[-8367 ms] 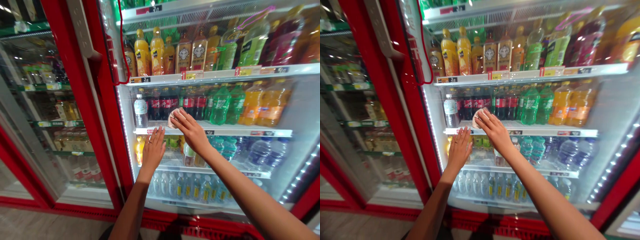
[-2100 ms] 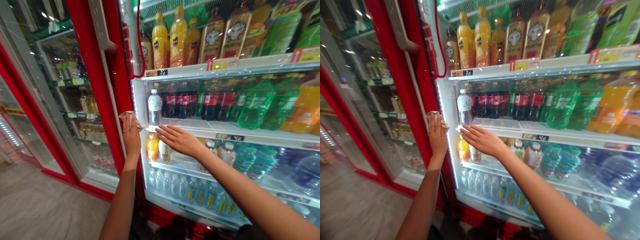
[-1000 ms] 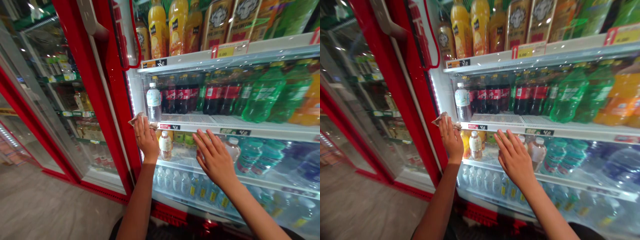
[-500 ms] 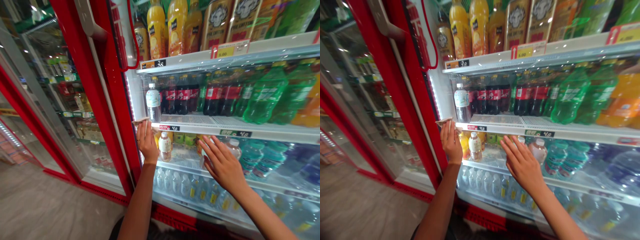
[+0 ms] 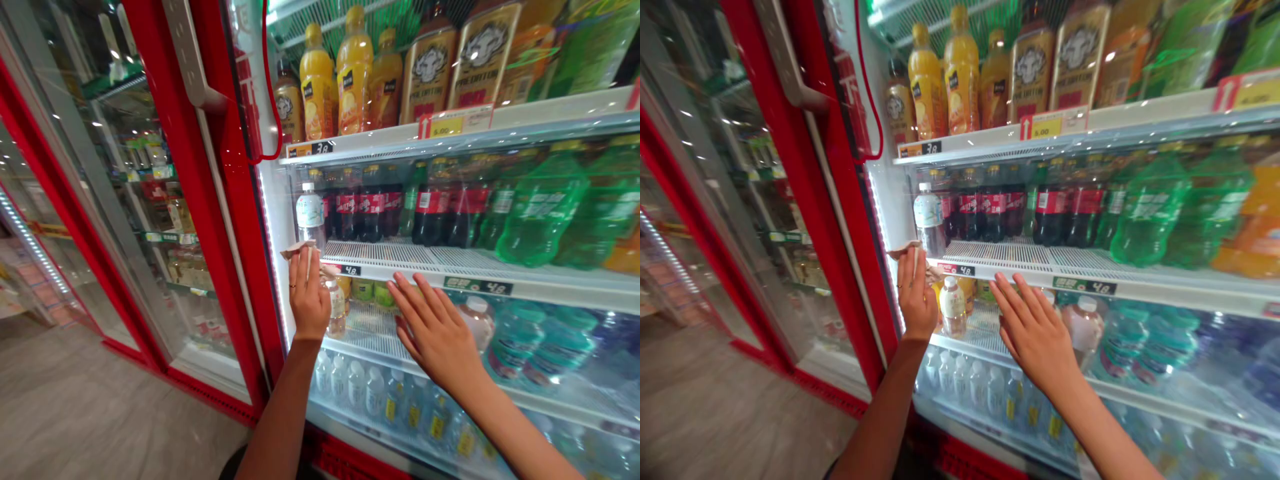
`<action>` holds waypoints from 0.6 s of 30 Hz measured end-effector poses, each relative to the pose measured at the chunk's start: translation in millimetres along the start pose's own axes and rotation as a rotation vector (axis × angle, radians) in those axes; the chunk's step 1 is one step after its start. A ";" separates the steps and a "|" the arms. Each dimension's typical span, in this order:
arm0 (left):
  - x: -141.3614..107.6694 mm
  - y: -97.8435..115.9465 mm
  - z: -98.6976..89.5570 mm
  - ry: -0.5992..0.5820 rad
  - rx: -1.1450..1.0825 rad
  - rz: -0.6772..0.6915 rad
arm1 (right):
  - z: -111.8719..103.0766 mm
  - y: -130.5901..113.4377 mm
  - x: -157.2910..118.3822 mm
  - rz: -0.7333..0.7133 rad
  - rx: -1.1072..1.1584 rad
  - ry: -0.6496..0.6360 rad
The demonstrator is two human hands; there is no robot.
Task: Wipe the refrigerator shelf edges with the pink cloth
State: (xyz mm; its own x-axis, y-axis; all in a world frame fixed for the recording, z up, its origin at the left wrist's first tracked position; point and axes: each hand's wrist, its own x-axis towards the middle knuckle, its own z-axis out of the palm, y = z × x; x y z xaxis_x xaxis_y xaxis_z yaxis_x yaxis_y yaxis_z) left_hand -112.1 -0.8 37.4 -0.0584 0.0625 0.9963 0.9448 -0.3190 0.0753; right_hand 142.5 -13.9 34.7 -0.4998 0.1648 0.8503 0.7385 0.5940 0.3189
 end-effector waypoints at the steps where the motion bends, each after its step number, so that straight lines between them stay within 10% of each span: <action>1: 1.1 -1.4 -1.8 -0.040 -0.005 0.027 | 0.3 -0.1 0.6 0.001 0.005 -0.005; 8: 2.2 -27.4 -9.1 -0.006 0.010 -0.066 | -1.4 7.1 -5.6 -0.057 -0.020 -0.057; 18: -6.7 -7.0 -1.2 0.040 -0.036 0.051 | 8.3 8.0 -19.4 -0.056 -0.090 -0.027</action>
State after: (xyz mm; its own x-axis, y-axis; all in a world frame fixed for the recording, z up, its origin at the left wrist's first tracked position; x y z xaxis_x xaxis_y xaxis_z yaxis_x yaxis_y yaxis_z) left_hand -118.7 -0.2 30.3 -0.0238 0.0073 0.9997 0.9348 -0.3544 0.0249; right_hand 154.3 -5.8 17.3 -0.5528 0.1554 0.8187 0.7459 0.5303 0.4030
